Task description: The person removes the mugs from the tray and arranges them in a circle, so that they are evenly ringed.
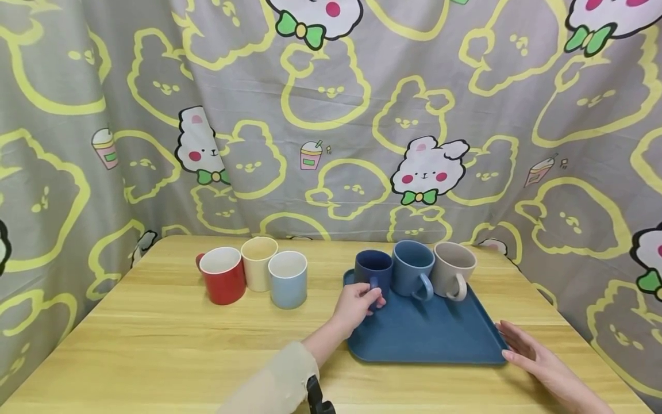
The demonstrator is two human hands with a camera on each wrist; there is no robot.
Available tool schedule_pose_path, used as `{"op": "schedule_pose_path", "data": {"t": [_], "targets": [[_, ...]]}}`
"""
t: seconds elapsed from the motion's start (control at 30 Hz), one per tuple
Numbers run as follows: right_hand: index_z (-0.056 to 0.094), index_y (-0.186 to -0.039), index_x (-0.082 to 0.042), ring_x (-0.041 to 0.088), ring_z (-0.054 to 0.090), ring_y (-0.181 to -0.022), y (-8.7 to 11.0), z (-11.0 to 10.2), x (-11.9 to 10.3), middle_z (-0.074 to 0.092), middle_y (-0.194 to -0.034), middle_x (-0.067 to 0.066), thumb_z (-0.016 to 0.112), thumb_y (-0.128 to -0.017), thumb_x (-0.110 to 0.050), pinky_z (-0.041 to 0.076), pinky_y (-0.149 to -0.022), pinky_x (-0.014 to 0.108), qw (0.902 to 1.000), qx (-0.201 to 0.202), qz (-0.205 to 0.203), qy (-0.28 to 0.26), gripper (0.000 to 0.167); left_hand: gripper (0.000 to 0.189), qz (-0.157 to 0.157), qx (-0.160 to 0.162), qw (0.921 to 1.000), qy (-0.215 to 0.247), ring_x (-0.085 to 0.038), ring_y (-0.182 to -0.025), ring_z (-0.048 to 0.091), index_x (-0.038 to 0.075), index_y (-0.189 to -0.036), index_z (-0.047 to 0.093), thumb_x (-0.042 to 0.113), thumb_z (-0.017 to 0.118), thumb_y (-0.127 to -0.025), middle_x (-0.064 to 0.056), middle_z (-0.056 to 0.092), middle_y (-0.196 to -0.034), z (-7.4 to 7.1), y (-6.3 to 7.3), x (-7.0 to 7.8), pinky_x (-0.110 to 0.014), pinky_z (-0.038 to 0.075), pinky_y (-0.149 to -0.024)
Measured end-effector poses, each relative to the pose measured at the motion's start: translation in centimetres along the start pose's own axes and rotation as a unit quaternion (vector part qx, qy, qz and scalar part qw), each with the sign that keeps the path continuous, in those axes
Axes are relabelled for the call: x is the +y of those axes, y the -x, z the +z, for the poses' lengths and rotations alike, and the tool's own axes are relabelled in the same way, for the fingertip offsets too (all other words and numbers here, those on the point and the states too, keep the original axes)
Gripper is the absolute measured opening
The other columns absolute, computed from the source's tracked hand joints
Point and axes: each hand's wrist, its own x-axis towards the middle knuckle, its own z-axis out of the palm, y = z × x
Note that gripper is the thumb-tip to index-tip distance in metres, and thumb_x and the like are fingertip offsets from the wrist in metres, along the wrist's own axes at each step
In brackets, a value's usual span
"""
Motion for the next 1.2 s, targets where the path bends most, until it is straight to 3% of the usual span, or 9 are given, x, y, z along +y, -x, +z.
{"op": "schedule_pose_path", "data": {"t": [0.27, 0.47, 0.9, 1.2], "targets": [[0.009, -0.142, 0.013, -0.025, 0.031, -0.106, 0.0, -0.2, -0.3, 0.034, -0.118, -0.040, 0.044, -0.098, -0.009, 0.035, -0.079, 0.006, 0.9997, 0.004, 0.005, 0.025, 0.061, 0.025, 0.020, -0.027, 0.9994, -0.010, -0.022, -0.082, 0.065, -0.009, -0.093, 0.065, 0.013, 0.054, -0.094, -0.015, 0.068, -0.084, -1.2, 1.7, 1.4, -0.037, 0.052, -0.071], [0.009, -0.143, 0.011, -0.025, 0.031, -0.106, 0.1, -0.3, -0.3, 0.033, -0.119, -0.039, 0.044, -0.098, -0.011, 0.036, -0.079, 0.006, 0.9995, 0.001, 0.014, 0.030, 0.061, 0.025, 0.046, -0.043, 0.9980, -0.011, -0.026, -0.083, 0.065, -0.011, -0.092, 0.064, 0.012, 0.055, -0.094, -0.019, 0.067, -0.084, -2.8, 3.4, 3.3, -0.036, 0.053, -0.071], [0.011, -0.141, 0.014, -0.024, 0.032, -0.107, -0.1, -0.1, -0.1, 0.035, -0.120, -0.038, 0.044, -0.098, -0.007, 0.036, -0.079, 0.006, 0.9997, 0.000, -0.010, 0.023, 0.059, 0.022, 0.106, -0.078, 0.9906, -0.038, -0.016, -0.077, 0.062, -0.013, -0.086, 0.064, 0.007, 0.056, -0.092, -0.021, 0.066, -0.082, -9.0, 7.7, 5.6, -0.027, 0.051, -0.069], [0.009, -0.142, 0.012, -0.025, 0.032, -0.106, -0.2, -0.2, -0.3, 0.035, -0.119, -0.038, 0.045, -0.098, -0.012, 0.037, -0.080, 0.007, 0.9995, -0.005, 0.017, 0.025, 0.061, 0.021, 0.107, -0.084, 0.9891, -0.056, -0.011, -0.075, 0.058, -0.012, -0.087, 0.063, 0.007, 0.055, -0.092, -0.019, 0.065, -0.081, -12.8, 11.2, 6.6, -0.028, 0.050, -0.071]]}}
